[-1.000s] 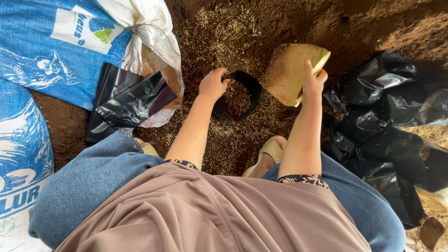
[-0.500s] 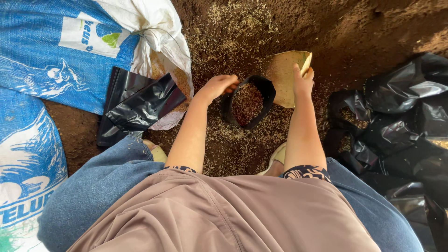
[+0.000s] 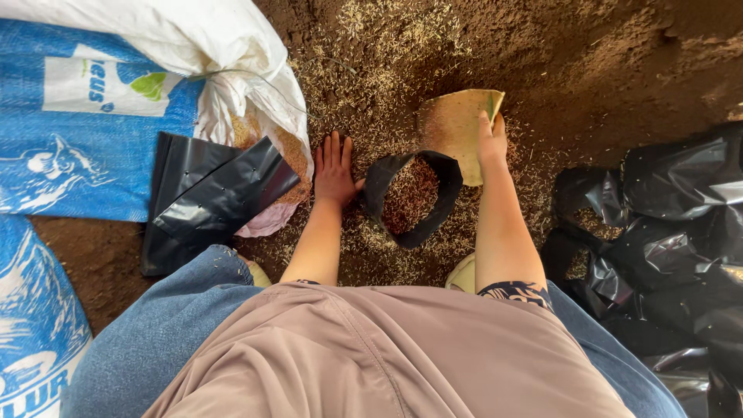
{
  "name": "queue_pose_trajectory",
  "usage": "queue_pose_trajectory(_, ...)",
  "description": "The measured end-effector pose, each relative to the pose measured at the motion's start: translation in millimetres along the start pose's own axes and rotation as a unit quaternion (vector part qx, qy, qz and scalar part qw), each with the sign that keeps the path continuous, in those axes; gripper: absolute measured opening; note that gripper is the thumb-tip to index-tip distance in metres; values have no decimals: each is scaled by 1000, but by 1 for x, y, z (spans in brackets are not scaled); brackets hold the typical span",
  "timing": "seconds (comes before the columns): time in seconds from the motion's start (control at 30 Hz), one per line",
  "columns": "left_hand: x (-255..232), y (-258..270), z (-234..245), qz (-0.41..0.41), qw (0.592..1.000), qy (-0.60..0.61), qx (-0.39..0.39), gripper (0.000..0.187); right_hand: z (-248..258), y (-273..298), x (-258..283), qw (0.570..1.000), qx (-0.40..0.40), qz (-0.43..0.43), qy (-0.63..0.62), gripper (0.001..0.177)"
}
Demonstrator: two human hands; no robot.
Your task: The person scoops grains from a large sack using a scoop and pours them into small black plastic bags. The person then folds the top of each bag to close it.
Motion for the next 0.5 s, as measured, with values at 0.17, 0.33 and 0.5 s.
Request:
queue_pose_trajectory(0.17, -11, -17, 4, -67, 998, -10, -9, 112, -19, -14, 55, 987, 44, 76, 133, 76)
queue_pose_trajectory(0.33, -20, -47, 27, -31, 996, 69, -43, 105, -49, 2, 134, 950, 77, 222, 205, 93)
queue_pose_trajectory(0.5, -17, -56, 60, 0, 972, 189, -137, 87, -77, 39, 198, 878, -12, 341, 335, 101)
Point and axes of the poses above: each hand's wrist, its own y-axis away from the middle knuckle, its own z-axis out of the back of the hand, x = y × z, the point moved 10 cm from there along -y, towards the middle knuckle, and after that the axes turned 14 degrees about x, right-handed, at the moved point
